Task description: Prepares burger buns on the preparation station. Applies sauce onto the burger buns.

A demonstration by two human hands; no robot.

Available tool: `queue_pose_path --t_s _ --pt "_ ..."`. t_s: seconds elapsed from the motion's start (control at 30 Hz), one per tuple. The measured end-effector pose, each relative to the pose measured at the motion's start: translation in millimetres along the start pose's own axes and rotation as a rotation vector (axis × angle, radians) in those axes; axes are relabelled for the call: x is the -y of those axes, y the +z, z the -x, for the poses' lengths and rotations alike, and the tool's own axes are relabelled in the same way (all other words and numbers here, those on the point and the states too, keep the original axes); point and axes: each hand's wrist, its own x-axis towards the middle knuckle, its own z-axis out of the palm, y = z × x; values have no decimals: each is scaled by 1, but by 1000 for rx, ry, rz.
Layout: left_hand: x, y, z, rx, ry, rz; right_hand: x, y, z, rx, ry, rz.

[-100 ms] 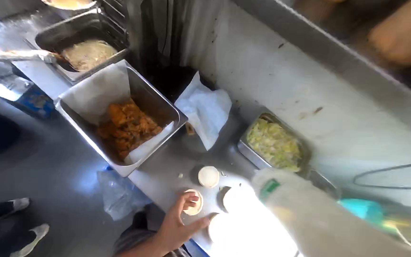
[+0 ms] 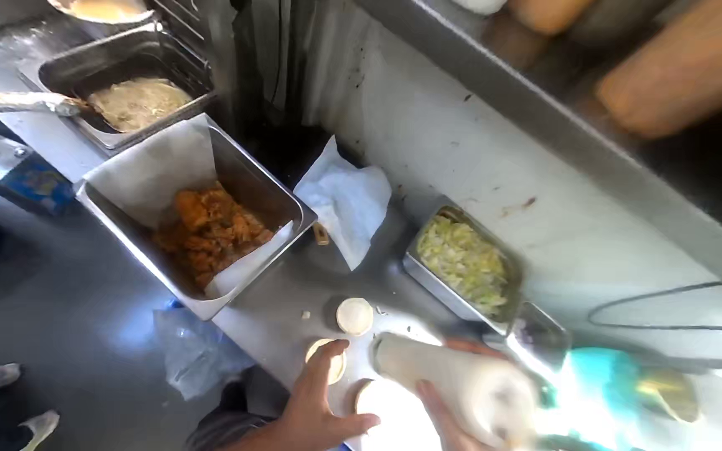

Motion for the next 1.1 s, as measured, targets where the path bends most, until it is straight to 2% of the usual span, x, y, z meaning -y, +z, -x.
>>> queue_pose_path --t_s 0.07,0.17,0.23,0.3,0.33,0.4,0.43,0.53,0.63,0.77,0.83,0.93,1.0,1.1 --pt "-9 14 -17 39 162 -140 -21 10 16 -40 32 -147" --pt "-21 45 -42 -1 339 -202 4 14 35 -22 203 -356" --pt "-22 55 -71 37 415 -225 2 5 33 -42 214 -343" --pt "-16 60 -92 152 462 -298 -27 -19 33 7 216 -285" --pt "-13 63 -98 207 471 -338 -29 -21 33 -36 298 -277" --pt "-7 65 -108 313 459 -392 -6 4 20 -277 569 -223" --pt "-3 65 -113 358 439 -410 -10 9 19 -282 576 -218" --pt "8 62 -118 435 369 -448 -54 8 37 -227 370 -234" --pt "14 55 -113 472 314 -457 -46 21 37 -258 486 -208" --pt "15 64 -134 487 296 -442 -80 15 31 -336 398 -226" --pt "14 72 -146 494 328 -414 -78 12 22 -357 379 -188" --pt "10 74 -132 534 288 -414 -57 11 25 -360 433 -102" --pt "7 75 -121 539 284 -422 -51 10 32 -418 440 -113" --pt "0 81 -131 579 285 -411 -53 3 30 -426 434 -116"
